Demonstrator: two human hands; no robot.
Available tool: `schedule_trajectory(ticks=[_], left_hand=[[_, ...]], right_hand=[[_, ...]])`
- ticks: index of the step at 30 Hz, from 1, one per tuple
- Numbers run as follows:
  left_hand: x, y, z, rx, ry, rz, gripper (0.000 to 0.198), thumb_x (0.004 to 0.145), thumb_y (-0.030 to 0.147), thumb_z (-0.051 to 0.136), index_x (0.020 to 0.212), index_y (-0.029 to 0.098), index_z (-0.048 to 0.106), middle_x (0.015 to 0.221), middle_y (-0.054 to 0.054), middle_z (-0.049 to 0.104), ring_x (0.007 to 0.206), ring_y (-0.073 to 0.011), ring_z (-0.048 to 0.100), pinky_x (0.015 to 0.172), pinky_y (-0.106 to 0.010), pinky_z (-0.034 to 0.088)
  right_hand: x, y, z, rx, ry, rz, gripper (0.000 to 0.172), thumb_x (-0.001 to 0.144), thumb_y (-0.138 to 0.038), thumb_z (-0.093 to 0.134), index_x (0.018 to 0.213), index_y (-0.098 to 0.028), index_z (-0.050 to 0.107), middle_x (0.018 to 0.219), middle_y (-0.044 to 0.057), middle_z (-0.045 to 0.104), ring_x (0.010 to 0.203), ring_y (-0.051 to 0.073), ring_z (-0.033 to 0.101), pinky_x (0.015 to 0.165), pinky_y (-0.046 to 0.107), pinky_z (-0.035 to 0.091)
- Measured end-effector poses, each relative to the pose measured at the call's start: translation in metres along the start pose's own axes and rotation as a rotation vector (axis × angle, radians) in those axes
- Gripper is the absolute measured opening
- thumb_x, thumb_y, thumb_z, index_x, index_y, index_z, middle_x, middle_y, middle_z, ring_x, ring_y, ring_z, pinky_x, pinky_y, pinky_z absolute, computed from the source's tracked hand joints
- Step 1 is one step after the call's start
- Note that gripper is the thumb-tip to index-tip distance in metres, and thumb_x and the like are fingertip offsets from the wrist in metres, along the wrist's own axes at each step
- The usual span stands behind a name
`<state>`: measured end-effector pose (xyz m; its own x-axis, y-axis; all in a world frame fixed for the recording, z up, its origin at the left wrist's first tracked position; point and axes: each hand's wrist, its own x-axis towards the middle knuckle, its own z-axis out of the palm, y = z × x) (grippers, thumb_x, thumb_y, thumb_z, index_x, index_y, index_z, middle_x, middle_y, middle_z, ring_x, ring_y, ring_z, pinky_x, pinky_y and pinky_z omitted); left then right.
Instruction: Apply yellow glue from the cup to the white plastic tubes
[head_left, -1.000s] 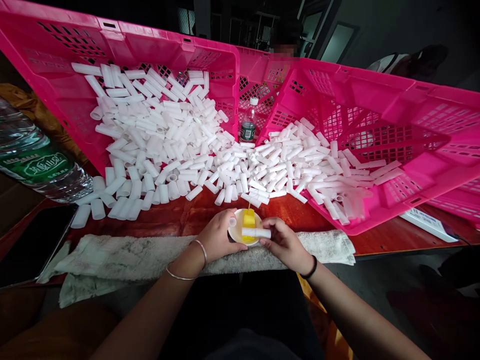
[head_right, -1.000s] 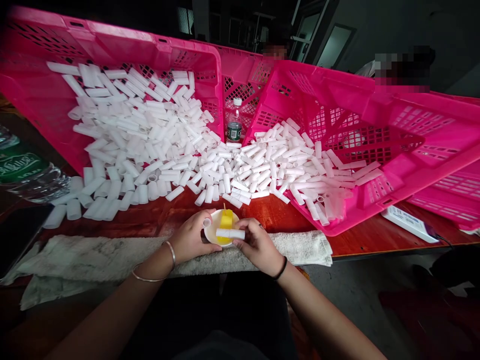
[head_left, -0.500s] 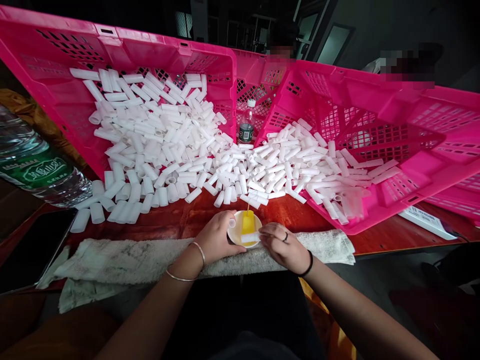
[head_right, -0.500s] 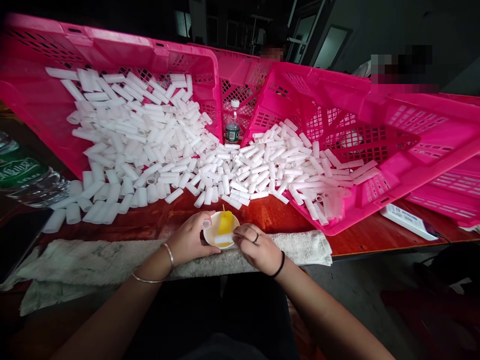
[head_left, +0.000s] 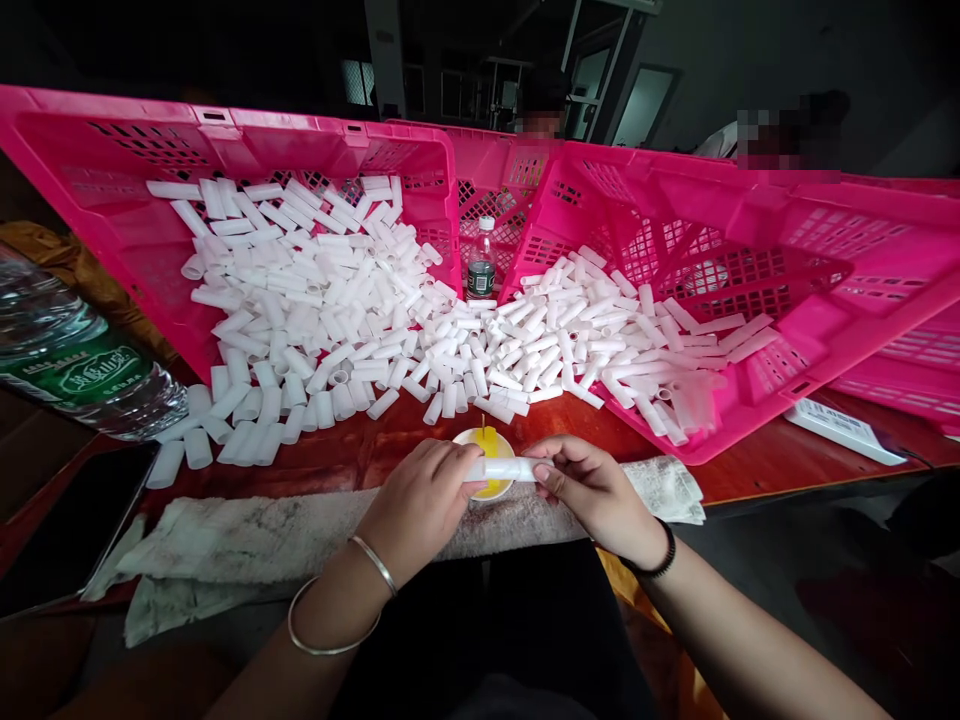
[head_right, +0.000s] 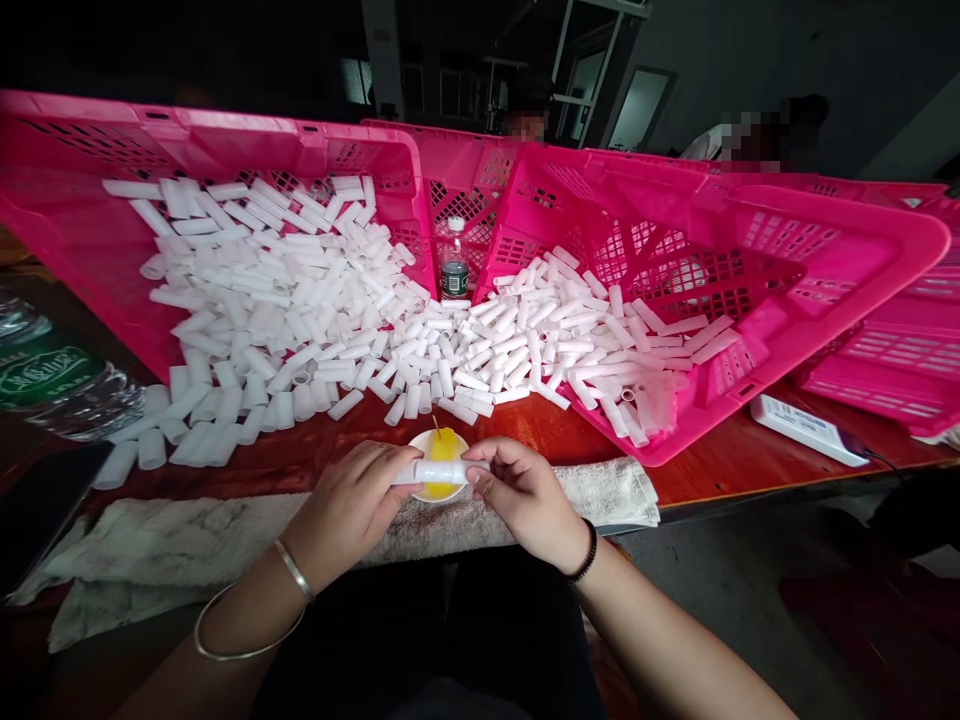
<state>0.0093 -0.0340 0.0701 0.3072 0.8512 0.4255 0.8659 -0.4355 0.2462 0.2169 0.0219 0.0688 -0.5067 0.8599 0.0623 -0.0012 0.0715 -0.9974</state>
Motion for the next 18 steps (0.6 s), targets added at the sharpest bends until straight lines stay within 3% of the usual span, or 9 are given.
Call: schedule_trajectory(ticks=[6,11,18], left_hand=[[0.000,0.021,-0.008,0.201,0.026,0.095,0.019,0.092,0.022,0.044,0.104,0.014,0.056,0.083,-0.006,0.065,0.072,-0.0215,0.058,0.062,-0.035,0.050],[-0.004,0.039,-0.008,-0.018,-0.039,0.034,0.018,0.091,0.018,0.043,0.105,0.014,0.054,0.086,-0.007,0.064,0.076,-0.0202,0.060,0.067,-0.033,0.051],[-0.011,0.054,-0.011,-0.239,-0.158,-0.119,0.020,0.091,0.028,0.044,0.107,0.018,0.052,0.093,-0.006,0.065,0.082,-0.0204,0.061,0.071,-0.033,0.049]], right_hand=[[-0.012,-0.016,0.000,-0.270,-0.028,-0.121,0.013,0.084,-0.028,0.060,0.092,-0.018,0.062,0.077,0.003,0.062,0.065,0.013,0.055,0.058,0.025,0.045],[-0.021,-0.027,-0.003,-0.451,-0.107,-0.327,0.010,0.087,-0.019,0.056,0.095,-0.017,0.061,0.088,0.005,0.065,0.082,0.015,0.061,0.075,0.027,0.047],[-0.030,-0.039,-0.011,-0.523,-0.151,-0.436,0.010,0.090,-0.021,0.049,0.097,-0.016,0.056,0.086,0.005,0.062,0.075,0.013,0.058,0.069,0.024,0.046]])
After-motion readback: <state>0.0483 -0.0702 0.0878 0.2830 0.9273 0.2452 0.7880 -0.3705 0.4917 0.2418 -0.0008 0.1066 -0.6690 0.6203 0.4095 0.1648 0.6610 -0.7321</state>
